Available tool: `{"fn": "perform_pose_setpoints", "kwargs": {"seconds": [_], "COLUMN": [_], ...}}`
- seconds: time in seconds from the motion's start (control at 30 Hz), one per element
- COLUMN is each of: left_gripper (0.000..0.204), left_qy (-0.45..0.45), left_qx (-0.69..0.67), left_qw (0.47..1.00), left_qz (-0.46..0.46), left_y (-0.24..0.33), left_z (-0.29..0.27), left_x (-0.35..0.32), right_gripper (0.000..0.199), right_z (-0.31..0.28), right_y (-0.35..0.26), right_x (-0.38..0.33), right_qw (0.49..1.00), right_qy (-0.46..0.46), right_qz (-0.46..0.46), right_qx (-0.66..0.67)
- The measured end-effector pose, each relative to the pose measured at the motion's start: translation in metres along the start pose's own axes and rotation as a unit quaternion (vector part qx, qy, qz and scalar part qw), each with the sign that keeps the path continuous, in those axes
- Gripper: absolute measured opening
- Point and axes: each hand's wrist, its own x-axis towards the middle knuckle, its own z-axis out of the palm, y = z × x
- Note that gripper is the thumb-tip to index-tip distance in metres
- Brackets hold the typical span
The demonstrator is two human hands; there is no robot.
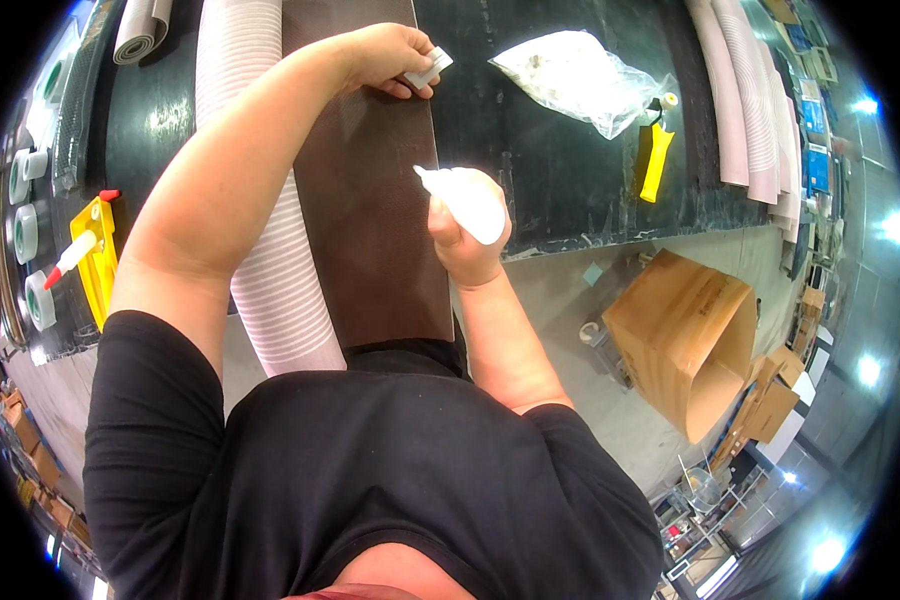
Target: The person applies adhesive to a small rectangular tag on a rolled mat, uses a small roller to press it down, and then repeats the process for another mat on the workbench.
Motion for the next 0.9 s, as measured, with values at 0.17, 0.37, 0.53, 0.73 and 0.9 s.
{"fn": "perform_pose_setpoints", "kwargs": {"seconds": [0.17,0.37,0.53,0.73,0.9], "left_gripper": [0.021,0.021,0.021,0.021,0.021], "left_qy": [-0.001,0.011,0.010,0.003,-0.010], "left_qx": [0.007,0.018,0.010,0.008,0.000], "left_qw": [1.000,1.000,1.000,1.000,1.000], "left_qz": [0.004,0.011,0.008,-0.001,-0.006], "left_y": [0.002,0.001,0.001,0.001,0.004], "left_z": [0.002,0.003,0.003,0.002,0.000], "left_x": [-0.001,-0.001,-0.001,0.001,0.000], "right_gripper": [0.030,0.035,0.032,0.029,0.028], "right_z": [0.011,0.015,0.011,0.012,0.009], "right_y": [-0.009,-0.003,-0.005,0.002,0.007], "right_x": [0.005,-0.004,-0.003,-0.009,-0.012], "right_qw": [0.993,0.986,0.986,0.990,0.995], "right_qy": [-0.004,0.005,-0.005,-0.010,0.004], "right_qz": [0.064,0.099,0.102,0.082,0.060], "right_qx": [0.094,0.136,0.135,0.114,0.083]}}
